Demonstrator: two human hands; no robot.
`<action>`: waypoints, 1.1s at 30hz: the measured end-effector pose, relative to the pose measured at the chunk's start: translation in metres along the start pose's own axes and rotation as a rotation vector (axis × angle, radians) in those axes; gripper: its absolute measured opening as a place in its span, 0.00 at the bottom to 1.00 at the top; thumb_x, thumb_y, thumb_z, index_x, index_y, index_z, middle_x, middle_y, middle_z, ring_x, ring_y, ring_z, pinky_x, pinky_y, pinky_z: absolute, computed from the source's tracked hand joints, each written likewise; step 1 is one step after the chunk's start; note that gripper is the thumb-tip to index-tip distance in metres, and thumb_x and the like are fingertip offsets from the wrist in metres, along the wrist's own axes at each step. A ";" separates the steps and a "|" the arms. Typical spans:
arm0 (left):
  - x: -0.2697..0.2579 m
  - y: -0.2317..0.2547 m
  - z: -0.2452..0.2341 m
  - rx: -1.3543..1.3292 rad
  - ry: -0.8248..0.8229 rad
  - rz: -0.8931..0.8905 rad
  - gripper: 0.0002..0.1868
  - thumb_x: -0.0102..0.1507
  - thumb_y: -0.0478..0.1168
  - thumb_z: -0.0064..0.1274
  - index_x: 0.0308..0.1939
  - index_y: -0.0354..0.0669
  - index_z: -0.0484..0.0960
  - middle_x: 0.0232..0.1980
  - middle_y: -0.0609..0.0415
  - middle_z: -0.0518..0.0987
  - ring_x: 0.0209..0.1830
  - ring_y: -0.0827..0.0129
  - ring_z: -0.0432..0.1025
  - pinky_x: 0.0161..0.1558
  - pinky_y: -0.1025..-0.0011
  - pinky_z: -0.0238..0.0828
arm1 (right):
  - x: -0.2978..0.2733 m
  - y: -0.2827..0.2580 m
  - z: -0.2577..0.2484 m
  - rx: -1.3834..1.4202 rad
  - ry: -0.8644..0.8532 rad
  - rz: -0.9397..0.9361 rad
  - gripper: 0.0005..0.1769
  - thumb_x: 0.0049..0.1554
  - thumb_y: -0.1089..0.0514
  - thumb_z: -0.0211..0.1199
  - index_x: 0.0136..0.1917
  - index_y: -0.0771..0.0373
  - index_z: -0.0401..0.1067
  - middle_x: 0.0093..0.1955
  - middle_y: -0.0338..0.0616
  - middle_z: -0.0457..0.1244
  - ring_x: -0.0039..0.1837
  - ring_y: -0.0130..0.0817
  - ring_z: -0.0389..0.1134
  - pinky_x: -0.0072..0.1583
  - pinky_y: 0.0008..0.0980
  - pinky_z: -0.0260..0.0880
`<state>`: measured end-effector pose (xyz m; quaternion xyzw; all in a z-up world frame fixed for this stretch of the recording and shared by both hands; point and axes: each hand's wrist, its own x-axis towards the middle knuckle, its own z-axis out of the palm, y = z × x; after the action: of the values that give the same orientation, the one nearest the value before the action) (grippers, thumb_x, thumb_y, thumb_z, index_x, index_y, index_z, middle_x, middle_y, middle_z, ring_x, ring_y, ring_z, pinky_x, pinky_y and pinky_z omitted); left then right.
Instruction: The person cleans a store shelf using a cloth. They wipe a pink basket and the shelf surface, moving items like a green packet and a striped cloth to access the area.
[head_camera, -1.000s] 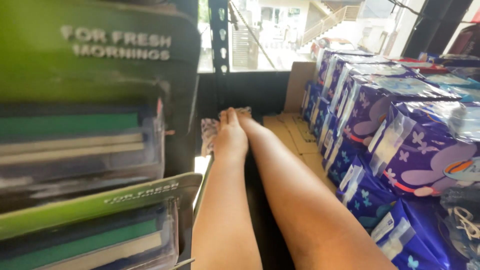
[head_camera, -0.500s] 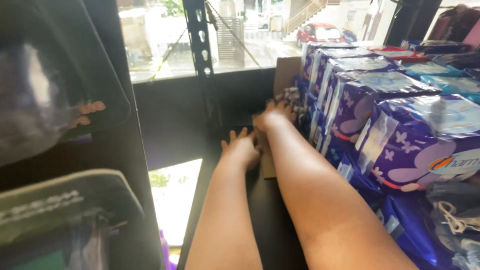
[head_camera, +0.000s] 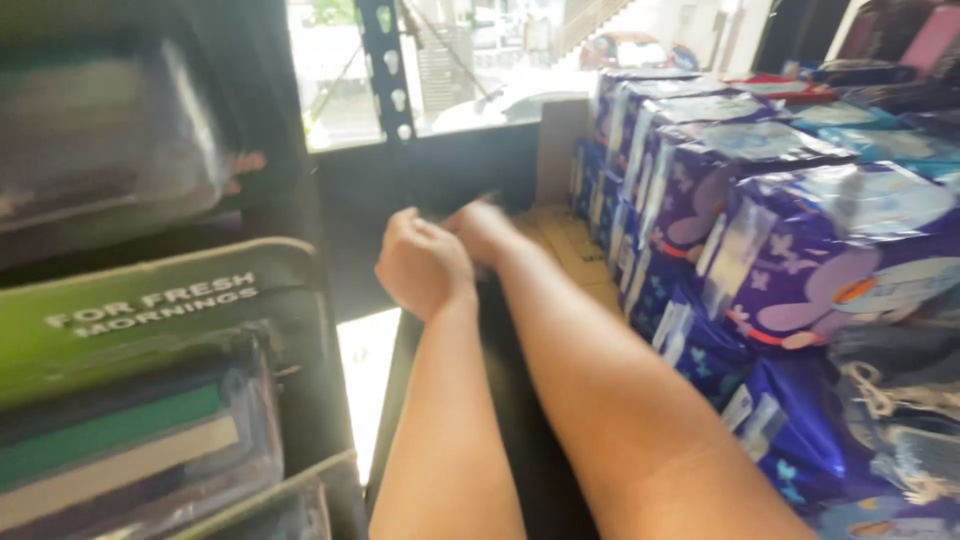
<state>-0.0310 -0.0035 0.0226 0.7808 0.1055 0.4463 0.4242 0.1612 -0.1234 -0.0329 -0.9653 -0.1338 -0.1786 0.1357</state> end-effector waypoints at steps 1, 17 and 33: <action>0.004 -0.003 0.000 -0.070 0.082 -0.091 0.16 0.64 0.40 0.42 0.46 0.45 0.86 0.47 0.45 0.85 0.50 0.51 0.78 0.54 0.53 0.71 | 0.009 -0.020 0.010 0.158 -0.097 -0.186 0.16 0.53 0.46 0.63 0.52 0.51 0.81 0.52 0.46 0.72 0.56 0.37 0.74 0.60 0.35 0.70; 0.004 -0.003 0.029 -0.034 -0.707 -0.225 0.31 0.64 0.70 0.34 0.61 0.67 0.81 0.70 0.48 0.72 0.76 0.49 0.56 0.76 0.42 0.32 | -0.078 -0.033 -0.018 0.158 -0.072 -0.253 0.17 0.53 0.50 0.62 0.54 0.53 0.80 0.54 0.47 0.71 0.58 0.41 0.72 0.62 0.38 0.68; -0.019 0.031 -0.070 0.229 -0.745 -0.060 0.32 0.67 0.65 0.32 0.62 0.58 0.82 0.71 0.45 0.72 0.76 0.45 0.58 0.77 0.53 0.40 | -0.248 0.016 -0.005 0.139 -0.128 -0.443 0.17 0.54 0.53 0.61 0.56 0.55 0.78 0.57 0.49 0.70 0.61 0.45 0.69 0.64 0.41 0.66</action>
<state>-0.1033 0.0069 0.0514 0.9282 0.0161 0.1049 0.3566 -0.0589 -0.1916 -0.1259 -0.9100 -0.3626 -0.1328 0.1508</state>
